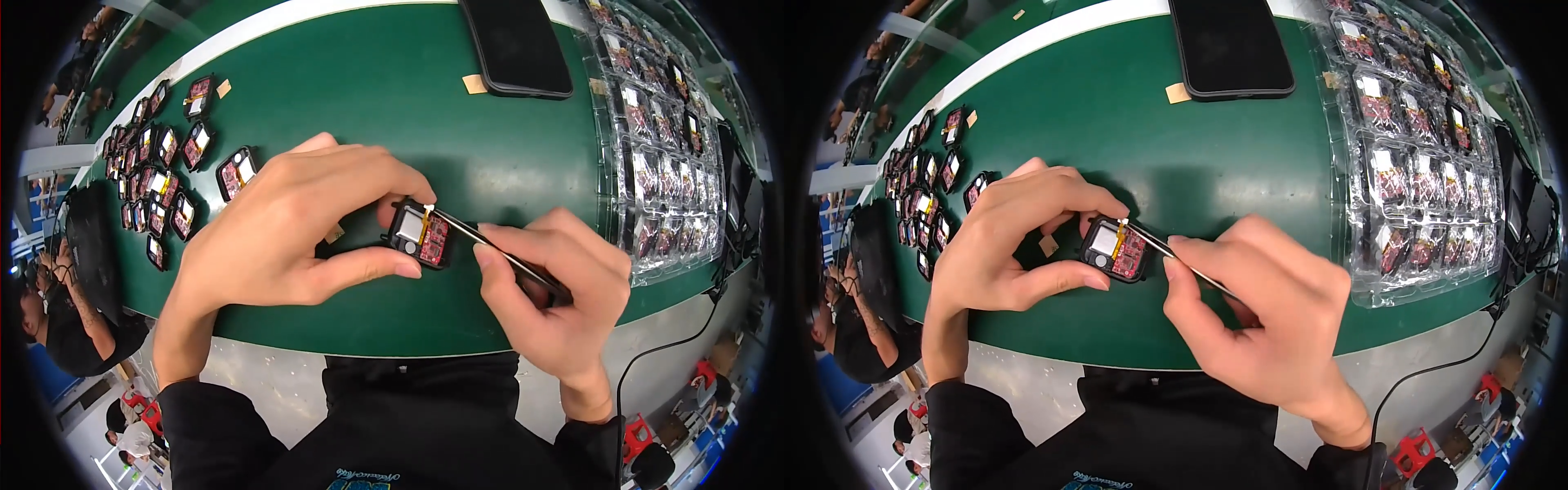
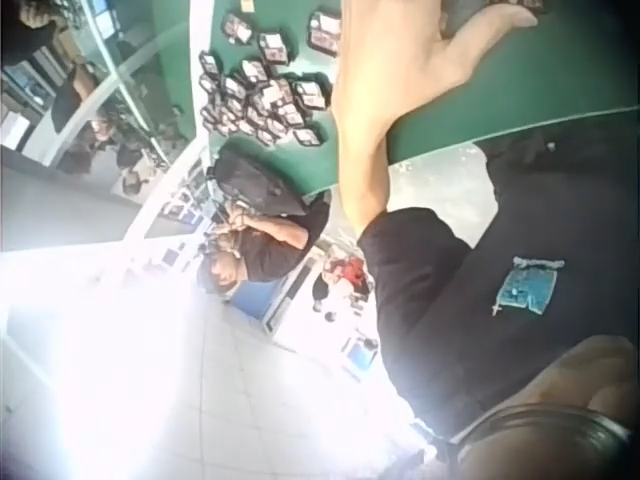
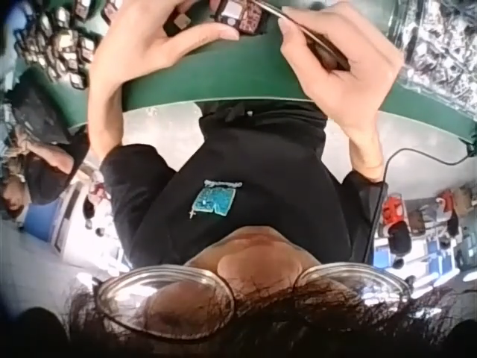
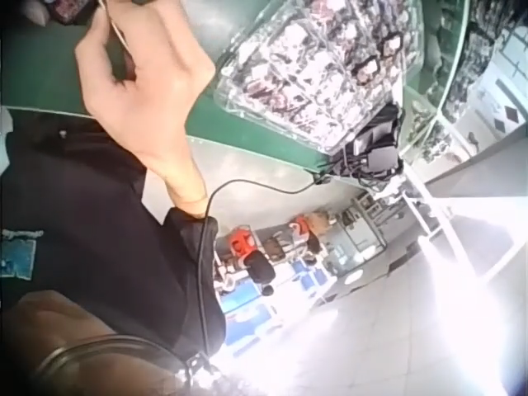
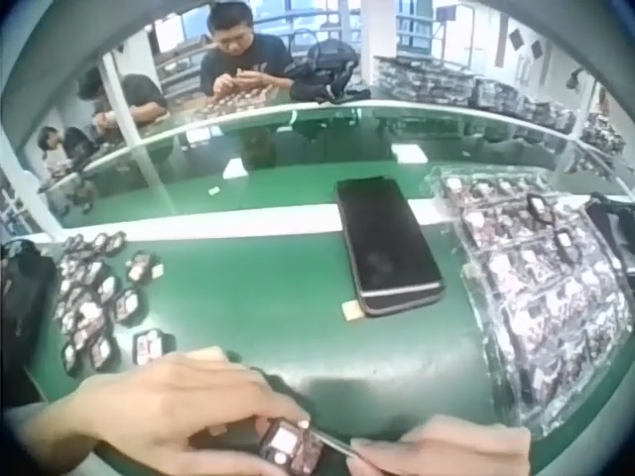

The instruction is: Assemble small electronic components, possibly smartwatches, at a factory workbench using a pick tool.

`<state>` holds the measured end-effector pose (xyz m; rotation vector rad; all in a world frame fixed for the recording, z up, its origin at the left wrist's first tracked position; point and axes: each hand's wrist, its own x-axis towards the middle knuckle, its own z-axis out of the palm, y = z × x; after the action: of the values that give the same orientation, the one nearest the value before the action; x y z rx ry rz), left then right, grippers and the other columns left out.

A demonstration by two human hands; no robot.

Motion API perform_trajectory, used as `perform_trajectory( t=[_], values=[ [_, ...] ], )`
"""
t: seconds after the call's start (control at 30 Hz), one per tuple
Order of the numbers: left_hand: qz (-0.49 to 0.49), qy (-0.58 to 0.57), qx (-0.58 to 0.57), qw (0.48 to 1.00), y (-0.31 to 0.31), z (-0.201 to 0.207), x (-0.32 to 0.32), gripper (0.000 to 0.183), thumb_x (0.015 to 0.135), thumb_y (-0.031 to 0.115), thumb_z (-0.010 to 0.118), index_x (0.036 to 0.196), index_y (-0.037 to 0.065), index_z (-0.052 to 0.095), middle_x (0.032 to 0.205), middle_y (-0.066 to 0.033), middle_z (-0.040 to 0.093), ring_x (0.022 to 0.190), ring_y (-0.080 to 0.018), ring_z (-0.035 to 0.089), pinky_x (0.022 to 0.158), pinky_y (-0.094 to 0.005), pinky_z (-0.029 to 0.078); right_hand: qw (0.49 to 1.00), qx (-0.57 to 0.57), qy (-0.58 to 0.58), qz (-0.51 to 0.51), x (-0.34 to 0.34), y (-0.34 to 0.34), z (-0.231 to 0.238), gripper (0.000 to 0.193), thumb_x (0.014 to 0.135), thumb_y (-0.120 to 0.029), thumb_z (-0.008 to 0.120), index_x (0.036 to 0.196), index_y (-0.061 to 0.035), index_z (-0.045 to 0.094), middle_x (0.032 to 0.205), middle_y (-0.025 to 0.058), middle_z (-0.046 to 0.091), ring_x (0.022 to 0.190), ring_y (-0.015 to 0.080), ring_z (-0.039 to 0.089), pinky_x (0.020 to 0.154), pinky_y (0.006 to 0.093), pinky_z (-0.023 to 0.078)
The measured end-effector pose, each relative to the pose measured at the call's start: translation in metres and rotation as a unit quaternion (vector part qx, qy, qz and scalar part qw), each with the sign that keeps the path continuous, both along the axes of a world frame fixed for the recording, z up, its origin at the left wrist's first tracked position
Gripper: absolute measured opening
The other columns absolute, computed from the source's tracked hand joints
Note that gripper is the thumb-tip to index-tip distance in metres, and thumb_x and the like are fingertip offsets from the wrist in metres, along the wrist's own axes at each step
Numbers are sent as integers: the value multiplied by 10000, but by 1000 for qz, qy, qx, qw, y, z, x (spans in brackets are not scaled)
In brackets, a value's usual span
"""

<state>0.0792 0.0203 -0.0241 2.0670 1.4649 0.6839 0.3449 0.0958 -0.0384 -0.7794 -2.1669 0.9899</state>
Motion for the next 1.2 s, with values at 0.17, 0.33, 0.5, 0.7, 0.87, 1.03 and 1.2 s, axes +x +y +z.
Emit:
perform_trajectory(
  t=[0.17,0.33,0.5,0.7,0.87,1.03,1.2],
  values=[
    [-4,4,-4,1000,2,-1,0,555,784,356,981,1216,51,812,986,-45,772,745,-192,618,719,-323,478,996,85,9,-3,0,-1,-7,297,745,82,894,1031,22,842,777,54,641,555,147,572,487,302,424],
    [-5,5,-2,1000,2,-2,-2,546,785,364,972,1204,50,819,982,-48,769,737,-195,607,715,-325,476,995,95,10,4,-3,-2,-7,321,736,87,892,1047,24,844,782,57,642,567,162,599,496,307,449],
    [-11,-7,-15,1000,2,-3,-6,568,777,378,971,1213,46,822,984,-51,772,719,-187,574,730,-328,454,998,67,-1,2,-3,-4,-7,268,771,102,884,1023,20,844,776,48,651,534,130,573,477,284,421],
    [-32,-58,-69,995,6,-2,-16,611,789,438,958,1232,38,827,977,-37,769,692,-161,524,753,-320,399,998,-58,20,20,1,2,-2,183,869,79,856,1047,39,856,754,42,692,576,59,539,515,236,342],
    [-41,-67,-60,995,6,-3,-17,612,800,453,953,1236,40,830,981,-38,772,679,-156,513,747,-320,390,997,-62,20,32,3,5,-3,177,870,73,859,1044,37,858,763,45,699,586,57,543,517,234,343],
    [-58,-40,-46,996,10,-1,-16,597,808,439,952,1229,33,829,990,-52,781,713,-163,568,744,-320,399,997,-71,17,25,2,4,-4,177,869,71,862,1040,27,863,753,32,684,567,46,514,507,232,322],
    [-59,-40,-27,997,7,-5,-16,558,813,389,951,1213,20,826,1001,-69,792,825,-205,675,766,-329,430,998,-52,25,39,1,4,-6,192,836,102,850,1008,14,845,728,29,659,491,58,467,454,256,315]
  ],
)
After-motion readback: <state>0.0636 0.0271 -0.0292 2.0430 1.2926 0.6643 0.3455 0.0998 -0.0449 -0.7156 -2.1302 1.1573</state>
